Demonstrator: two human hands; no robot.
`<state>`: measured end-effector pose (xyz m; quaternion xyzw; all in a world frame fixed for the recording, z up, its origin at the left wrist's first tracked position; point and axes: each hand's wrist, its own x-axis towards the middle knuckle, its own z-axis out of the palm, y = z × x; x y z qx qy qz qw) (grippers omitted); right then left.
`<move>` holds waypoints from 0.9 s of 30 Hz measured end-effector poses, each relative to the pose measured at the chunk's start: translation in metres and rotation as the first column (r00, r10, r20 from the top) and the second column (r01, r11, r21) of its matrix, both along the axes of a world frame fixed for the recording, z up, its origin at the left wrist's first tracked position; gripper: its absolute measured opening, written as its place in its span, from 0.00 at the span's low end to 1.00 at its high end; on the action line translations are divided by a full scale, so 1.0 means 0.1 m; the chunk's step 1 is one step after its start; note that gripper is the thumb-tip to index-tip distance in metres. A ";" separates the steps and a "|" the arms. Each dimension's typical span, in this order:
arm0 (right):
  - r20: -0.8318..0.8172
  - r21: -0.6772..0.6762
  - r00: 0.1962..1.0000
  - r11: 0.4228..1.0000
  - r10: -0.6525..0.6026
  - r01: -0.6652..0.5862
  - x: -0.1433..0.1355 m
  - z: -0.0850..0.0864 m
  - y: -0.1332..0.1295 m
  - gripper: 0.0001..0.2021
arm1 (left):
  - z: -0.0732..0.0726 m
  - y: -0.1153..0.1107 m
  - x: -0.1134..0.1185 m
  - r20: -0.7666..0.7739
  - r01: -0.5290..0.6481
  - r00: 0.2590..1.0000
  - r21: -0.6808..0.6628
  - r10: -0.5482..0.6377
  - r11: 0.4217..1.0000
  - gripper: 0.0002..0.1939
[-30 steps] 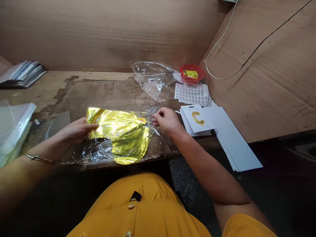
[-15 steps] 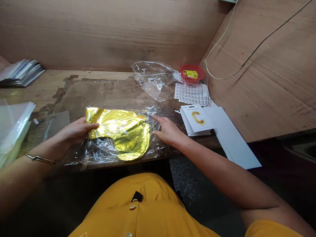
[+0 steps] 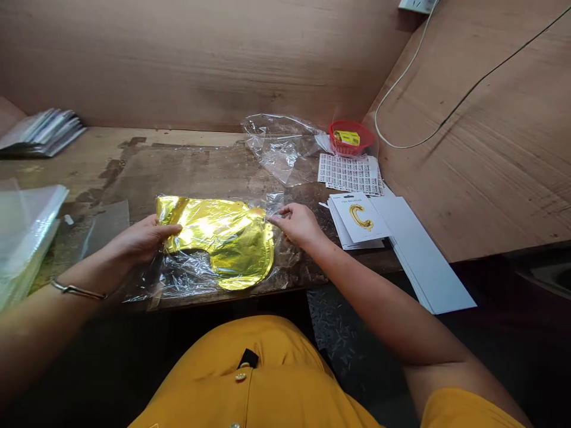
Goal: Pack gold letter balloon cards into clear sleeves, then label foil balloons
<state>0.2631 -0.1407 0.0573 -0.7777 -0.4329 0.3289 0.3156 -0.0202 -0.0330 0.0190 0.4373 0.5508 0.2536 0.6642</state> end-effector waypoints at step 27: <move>-0.078 -0.111 0.993 0.988 0.094 -0.102 -0.26 -0.13 0.18 0.11 | 0.01 0.00 -0.05 0.088 0.036 0.996 -0.034 -0.033 0.999 0.17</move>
